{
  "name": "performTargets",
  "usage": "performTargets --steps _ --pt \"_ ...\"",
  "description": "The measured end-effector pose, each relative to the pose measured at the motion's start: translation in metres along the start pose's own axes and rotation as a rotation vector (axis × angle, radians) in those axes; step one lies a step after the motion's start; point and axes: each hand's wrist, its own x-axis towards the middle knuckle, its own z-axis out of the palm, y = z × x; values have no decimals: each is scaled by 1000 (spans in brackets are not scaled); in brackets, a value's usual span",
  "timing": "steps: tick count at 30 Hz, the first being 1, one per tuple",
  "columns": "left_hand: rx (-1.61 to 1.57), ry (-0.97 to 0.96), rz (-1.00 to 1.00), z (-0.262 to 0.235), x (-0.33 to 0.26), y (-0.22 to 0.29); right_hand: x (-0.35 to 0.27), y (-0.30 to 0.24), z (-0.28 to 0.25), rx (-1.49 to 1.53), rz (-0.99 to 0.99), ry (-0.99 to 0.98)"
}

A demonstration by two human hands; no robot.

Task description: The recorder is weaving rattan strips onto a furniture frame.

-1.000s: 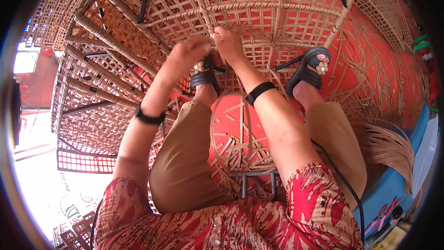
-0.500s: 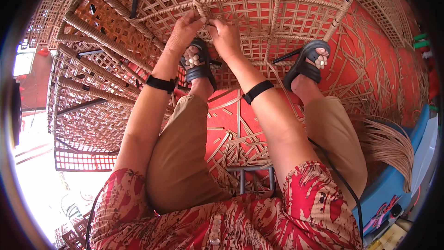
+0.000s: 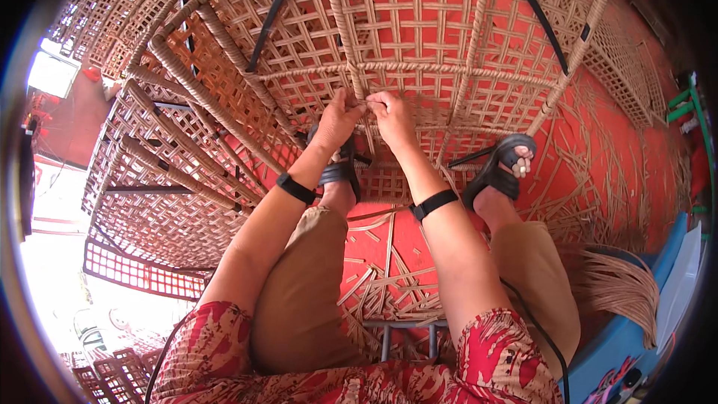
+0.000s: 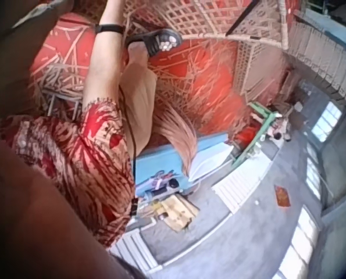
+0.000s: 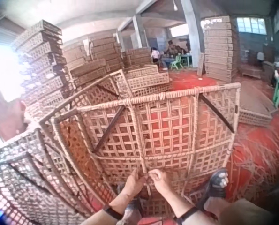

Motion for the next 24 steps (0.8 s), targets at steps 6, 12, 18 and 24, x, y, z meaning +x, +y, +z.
performTargets --steps 6,12,18,24 --pt "-165 32 -55 2 -7 5 -6 -17 -1 -641 -389 194" --pt "-197 3 -84 -1 -4 -8 -1 -10 23 -422 -232 142" --pt "319 153 155 -9 -21 -7 -6 -5 22 312 237 17" --pt "850 -539 96 -13 -54 44 -9 -7 19 15 106 -64"
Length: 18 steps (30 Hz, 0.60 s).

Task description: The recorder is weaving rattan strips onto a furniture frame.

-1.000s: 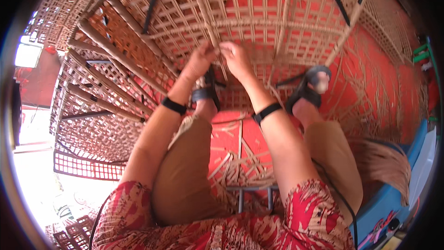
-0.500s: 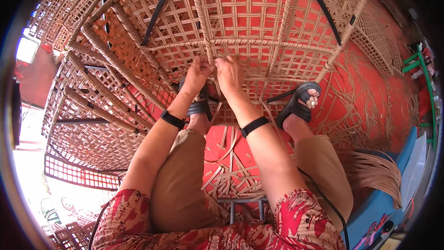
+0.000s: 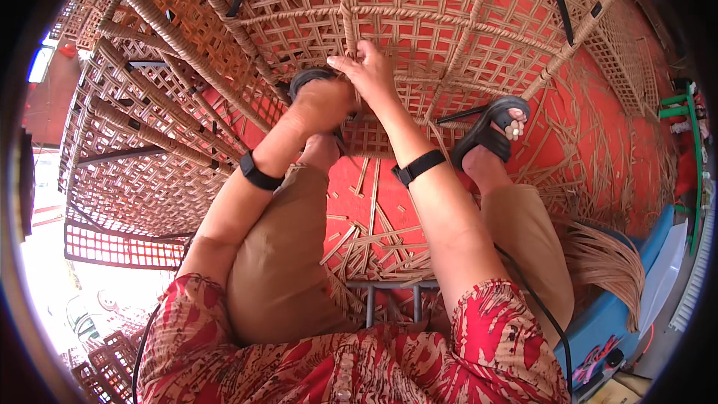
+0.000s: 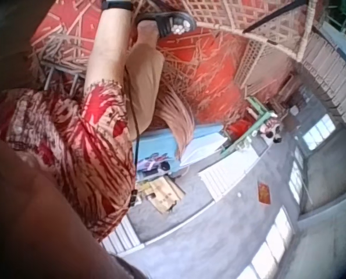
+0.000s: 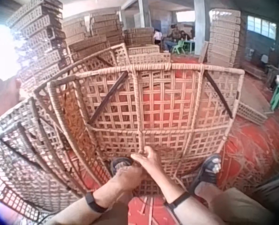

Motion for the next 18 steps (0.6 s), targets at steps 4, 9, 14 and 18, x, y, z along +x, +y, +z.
performTargets --steps 4,9,14,18 --pt "-174 -521 744 -11 -43 82 6 2 -3 -285 -83 43" --pt "-478 -870 1021 -29 -90 151 7 17 -10 -230 -184 19" --pt "-798 -331 821 -40 -21 63 17 34 -8 434 47 -61" --pt "-415 389 -146 -15 25 -19 16 36 -12 601 256 -94"
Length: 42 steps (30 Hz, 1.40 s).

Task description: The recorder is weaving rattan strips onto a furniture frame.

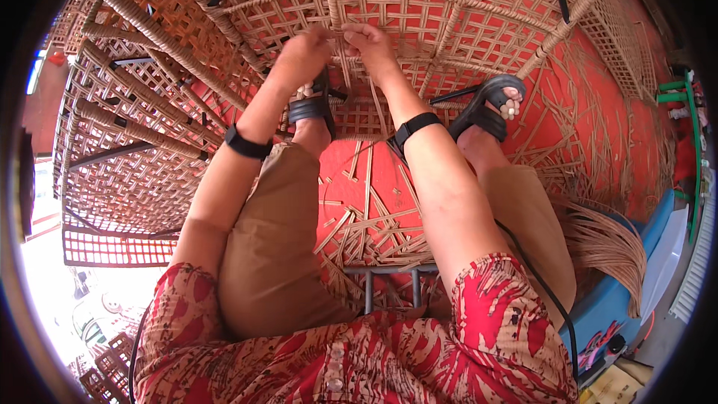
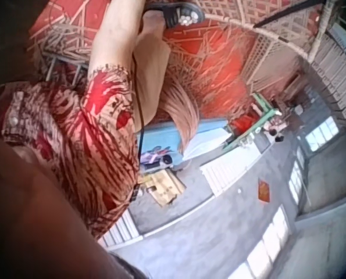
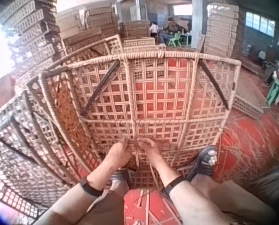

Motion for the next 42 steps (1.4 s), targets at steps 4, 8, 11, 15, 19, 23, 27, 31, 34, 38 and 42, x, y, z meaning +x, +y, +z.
performTargets --steps 4,8,11,15,19,23,27,31,34,38,42 --pt "-372 93 142 24 27 -46 -6 1 9 37 21 87" --pt "-367 -24 264 28 39 -67 -6 6 16 248 186 137" --pt "-207 -161 211 19 42 -68 1 5 12 340 274 66" --pt "209 -74 297 16 39 -57 11 -1 4 258 392 52" --pt "-32 -144 224 17 37 -58 16 -2 6 208 424 55" --pt "-89 -155 336 14 38 -67 18 4 18 172 404 211" --pt "127 -30 326 8 32 -59 15 2 27 158 363 280" --pt "477 151 335 3 19 -35 3 -10 29 185 355 255" --pt "548 32 242 2 3 -15 -12 -17 29 -332 -121 246" --pt "673 -321 333 13 -32 17 -24 -19 29 -754 -117 70" --pt "126 -877 677 17 -63 67 -17 -14 21 -1017 -263 62"
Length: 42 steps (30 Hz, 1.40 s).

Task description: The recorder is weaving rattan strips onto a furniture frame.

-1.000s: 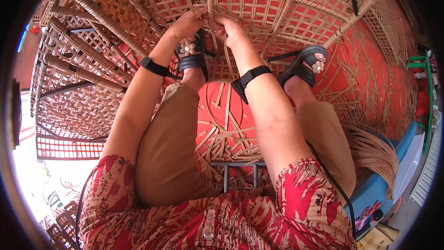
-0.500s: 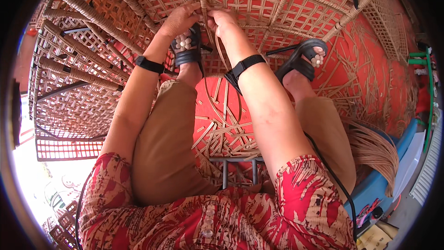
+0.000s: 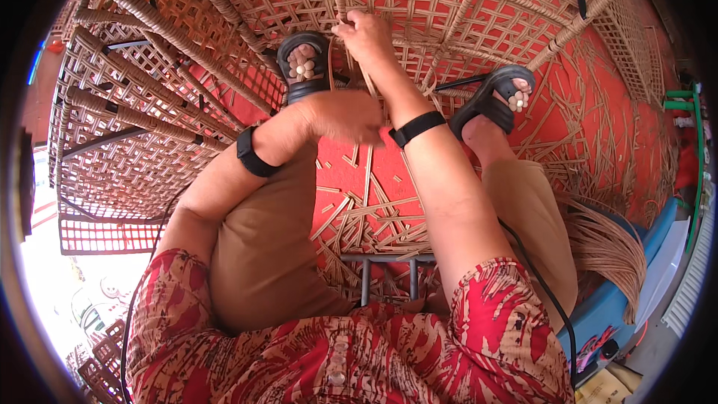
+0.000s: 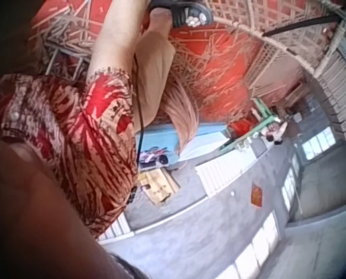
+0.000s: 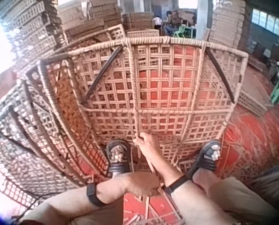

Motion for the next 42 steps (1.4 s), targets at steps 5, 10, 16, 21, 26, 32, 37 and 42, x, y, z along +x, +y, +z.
performTargets --steps 5,10,16,21,26,32,37,42 --pt "-873 -572 168 -17 10 49 1 33 6 382 -1 26" --pt "-923 281 -361 -34 -6 -37 -4 50 21 1019 192 -53" --pt "-295 1061 -562 4 -2 -152 0 35 33 1016 311 114" --pt "-448 998 -416 4 4 -173 -3 26 28 1035 338 117" --pt "-224 758 -400 -22 -16 -163 3 19 25 942 509 88" --pt "265 579 -638 -34 -10 -143 9 31 21 1023 572 -42" --pt "456 580 -693 -28 -7 -138 4 23 20 928 492 -41" --pt "611 695 -703 -19 -1 -133 -12 6 7 608 358 -139"
